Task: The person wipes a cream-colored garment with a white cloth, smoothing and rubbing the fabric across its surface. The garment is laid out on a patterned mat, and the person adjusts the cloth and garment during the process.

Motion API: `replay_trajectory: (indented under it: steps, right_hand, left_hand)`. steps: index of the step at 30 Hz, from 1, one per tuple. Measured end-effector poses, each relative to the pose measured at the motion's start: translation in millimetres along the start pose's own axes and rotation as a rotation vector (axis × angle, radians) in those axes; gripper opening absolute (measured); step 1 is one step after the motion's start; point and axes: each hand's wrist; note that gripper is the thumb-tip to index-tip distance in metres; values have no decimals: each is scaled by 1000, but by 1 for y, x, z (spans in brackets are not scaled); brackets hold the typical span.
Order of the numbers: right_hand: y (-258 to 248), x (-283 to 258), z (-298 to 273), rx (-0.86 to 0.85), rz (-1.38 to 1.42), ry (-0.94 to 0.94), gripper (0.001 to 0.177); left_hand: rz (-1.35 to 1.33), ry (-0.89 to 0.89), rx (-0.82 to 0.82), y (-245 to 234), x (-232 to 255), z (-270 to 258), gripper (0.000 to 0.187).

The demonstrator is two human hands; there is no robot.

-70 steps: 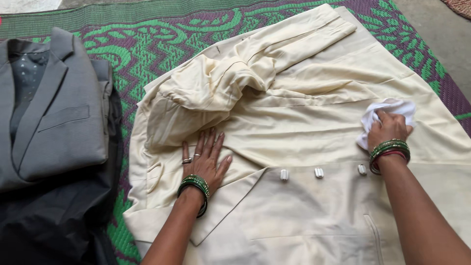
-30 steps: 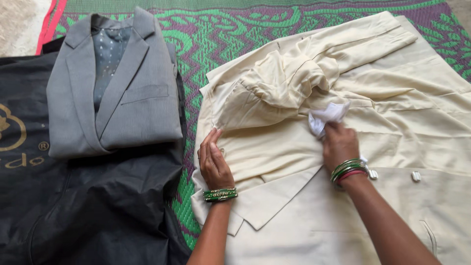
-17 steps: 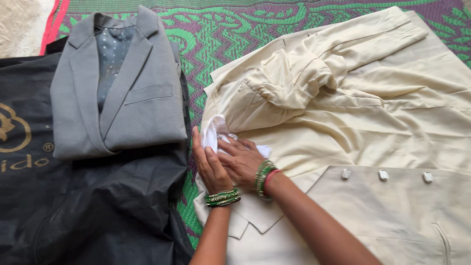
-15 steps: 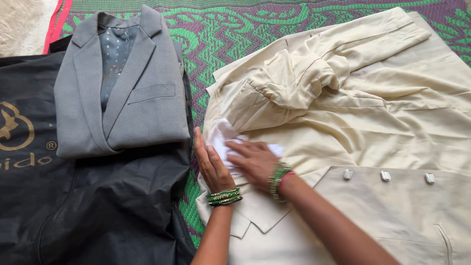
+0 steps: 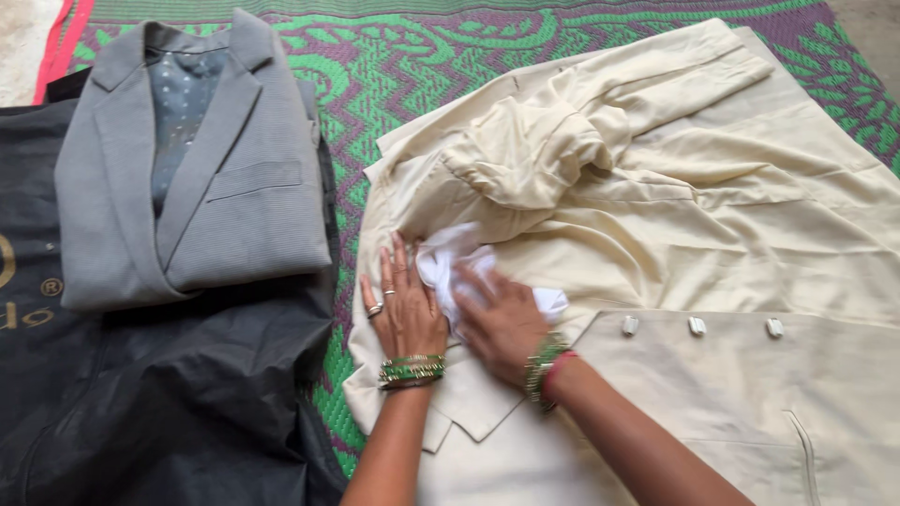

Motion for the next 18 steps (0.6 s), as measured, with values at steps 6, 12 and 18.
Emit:
replay_trajectory:
  steps: [6,12,18]
  right_hand:
    - [-44,123,-61,5,-240,306,31]
    - [-119,213,-137,226,-270,671,30]
    - [-62,145,-98,251,-119,272,40]
  left_hand:
    - [90,11,60,15,-5,3,60]
    - [117,-181,108,19,44,2,76]
    - [-398,232,-272,77,185,-15,75]
Point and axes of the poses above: each hand's wrist, its own z-axis towards the middle knuckle, its own y-axis out of the palm, x = y × z, and after that the axes turned 4 degrees about -y, right-handed
